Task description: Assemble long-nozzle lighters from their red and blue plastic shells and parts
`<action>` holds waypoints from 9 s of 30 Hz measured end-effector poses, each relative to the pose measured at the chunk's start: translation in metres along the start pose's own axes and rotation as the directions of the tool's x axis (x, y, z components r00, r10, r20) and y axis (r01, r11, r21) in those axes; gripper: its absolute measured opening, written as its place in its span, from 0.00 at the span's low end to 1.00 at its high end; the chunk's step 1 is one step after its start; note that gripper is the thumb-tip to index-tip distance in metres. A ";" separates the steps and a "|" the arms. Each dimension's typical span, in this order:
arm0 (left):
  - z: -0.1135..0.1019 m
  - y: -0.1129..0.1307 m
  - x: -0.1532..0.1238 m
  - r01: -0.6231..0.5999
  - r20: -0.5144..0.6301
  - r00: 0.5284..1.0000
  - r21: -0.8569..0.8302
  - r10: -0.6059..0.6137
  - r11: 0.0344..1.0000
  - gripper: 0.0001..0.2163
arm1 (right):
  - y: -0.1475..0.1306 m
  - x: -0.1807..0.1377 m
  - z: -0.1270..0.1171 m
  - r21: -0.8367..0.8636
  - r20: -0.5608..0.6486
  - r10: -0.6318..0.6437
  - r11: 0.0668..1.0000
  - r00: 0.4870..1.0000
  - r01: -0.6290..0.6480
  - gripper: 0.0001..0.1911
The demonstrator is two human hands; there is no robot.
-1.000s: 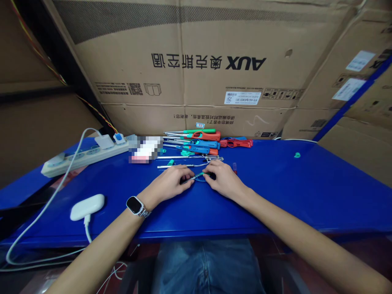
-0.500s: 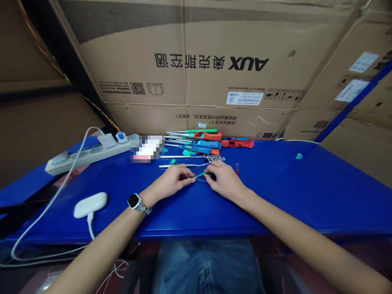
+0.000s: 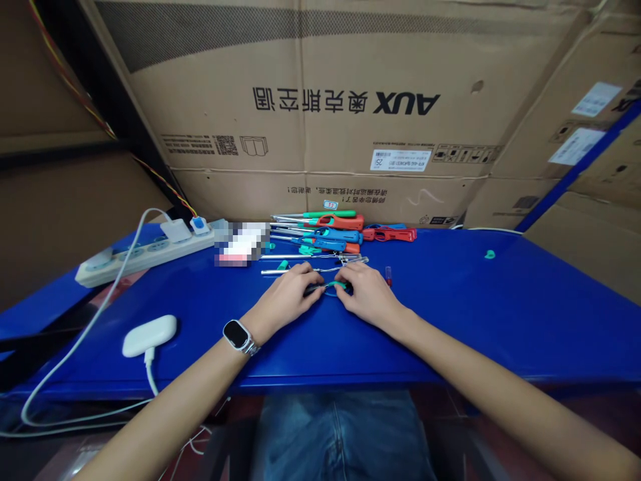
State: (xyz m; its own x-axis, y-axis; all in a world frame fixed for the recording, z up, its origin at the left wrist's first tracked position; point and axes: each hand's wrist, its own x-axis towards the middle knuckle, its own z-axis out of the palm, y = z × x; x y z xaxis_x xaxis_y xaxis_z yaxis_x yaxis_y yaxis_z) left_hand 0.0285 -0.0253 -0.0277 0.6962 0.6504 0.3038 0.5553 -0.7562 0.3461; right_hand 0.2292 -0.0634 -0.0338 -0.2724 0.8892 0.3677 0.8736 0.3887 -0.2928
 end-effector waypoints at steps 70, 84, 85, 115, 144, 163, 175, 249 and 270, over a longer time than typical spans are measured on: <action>0.000 0.007 -0.001 -0.267 0.043 0.963 0.236 0.265 0.934 0.14 | -0.007 0.004 -0.016 -0.029 0.052 0.119 0.993 0.992 -0.117 0.02; 0.002 0.011 0.000 -0.283 0.038 0.958 0.291 0.285 0.914 0.15 | -0.012 0.001 -0.012 -0.190 0.107 0.053 0.981 0.993 -0.032 0.06; 0.003 0.011 0.000 -0.286 0.029 0.956 0.296 0.291 0.911 0.15 | -0.013 0.001 -0.013 -0.210 0.116 0.045 0.978 0.992 -0.020 0.06; 0.009 0.010 0.001 -0.297 0.089 0.955 0.339 0.284 0.893 0.11 | -0.014 -0.003 -0.017 -0.189 0.144 0.000 0.982 0.990 0.027 0.07; 0.007 0.014 0.002 -0.261 0.071 0.965 0.315 0.251 0.912 0.12 | -0.004 0.000 -0.015 -0.044 0.140 -0.039 0.998 0.989 0.046 0.08; 0.005 0.010 0.000 -0.300 0.064 0.953 0.320 0.295 0.899 0.14 | 0.009 -0.014 -0.022 0.083 0.008 -0.016 0.996 1.000 0.015 0.09; 0.006 0.010 0.001 -0.287 0.064 0.957 0.334 0.282 0.898 0.12 | -0.009 -0.006 -0.019 -0.155 0.043 0.019 0.988 0.999 -0.012 0.03; 0.012 0.006 -0.002 -0.081 -0.052 0.995 0.021 0.082 0.996 0.09 | -0.006 -0.020 -0.004 -0.101 0.029 0.058 0.993 0.998 -0.055 0.11; 0.015 0.009 -0.003 -0.121 -0.078 0.989 0.093 0.129 0.988 0.11 | -0.006 -0.019 -0.005 -0.128 0.028 0.084 0.989 0.996 -0.080 0.11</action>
State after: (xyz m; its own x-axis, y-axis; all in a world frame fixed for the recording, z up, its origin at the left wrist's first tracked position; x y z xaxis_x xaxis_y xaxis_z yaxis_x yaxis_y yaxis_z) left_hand 0.0386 -0.0352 -0.0385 0.7243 0.5512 0.4142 0.5068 -0.8330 0.2222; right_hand 0.2315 -0.0840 -0.0343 -0.2092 0.9252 0.3166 0.9371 0.2823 -0.2056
